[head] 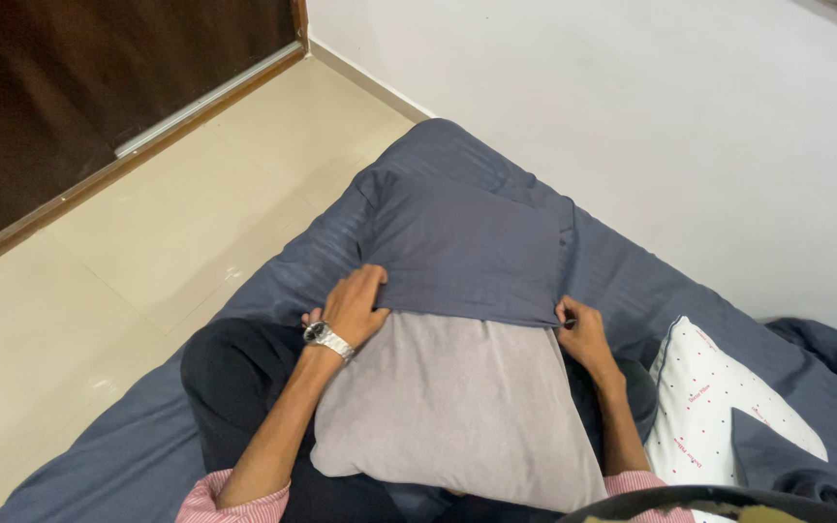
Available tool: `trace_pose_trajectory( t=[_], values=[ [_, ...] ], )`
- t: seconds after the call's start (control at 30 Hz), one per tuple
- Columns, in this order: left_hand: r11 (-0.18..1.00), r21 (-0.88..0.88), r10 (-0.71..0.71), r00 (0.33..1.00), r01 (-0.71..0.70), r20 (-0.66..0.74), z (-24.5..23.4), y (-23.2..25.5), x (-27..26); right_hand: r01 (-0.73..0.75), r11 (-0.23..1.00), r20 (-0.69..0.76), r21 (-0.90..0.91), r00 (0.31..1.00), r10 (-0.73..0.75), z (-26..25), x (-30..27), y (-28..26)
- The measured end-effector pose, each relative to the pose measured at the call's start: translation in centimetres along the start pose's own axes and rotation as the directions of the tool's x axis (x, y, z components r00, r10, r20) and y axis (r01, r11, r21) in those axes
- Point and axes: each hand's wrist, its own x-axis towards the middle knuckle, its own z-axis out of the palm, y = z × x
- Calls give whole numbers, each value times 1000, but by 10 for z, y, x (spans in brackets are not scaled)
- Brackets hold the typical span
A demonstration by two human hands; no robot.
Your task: The person sits cross-legged on a bed and inserts a pillow into a blue pillowcase. They align the corners, pull the case over the pillow, and smooth the fabric to fit snugly.
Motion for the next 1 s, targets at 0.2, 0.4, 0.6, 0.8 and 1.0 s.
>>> trace_pose_trajectory(
  t=[0.2,0.4,0.6,0.8,1.0],
  values=[
    [984,45,-177,890,174,420,-19,-64,-14,20,987,436,159,896,-88,-30,-6,-22],
    [979,-193,-22,970,70,241,40,-82,4,24,986,-89,163,996,-9,20,-8,-37],
    [903,-409,41,974,-132,-222,33,-49,20,364,921,-561,139,795,-230,30,3,-64],
    [980,-175,-156,920,97,-361,29,-55,23,322,946,-533,-20,798,-283,35,14,-27],
    [949,-12,-316,947,316,-61,18,-58,24,-245,967,100,-62,963,251,18,14,10]
  ],
)
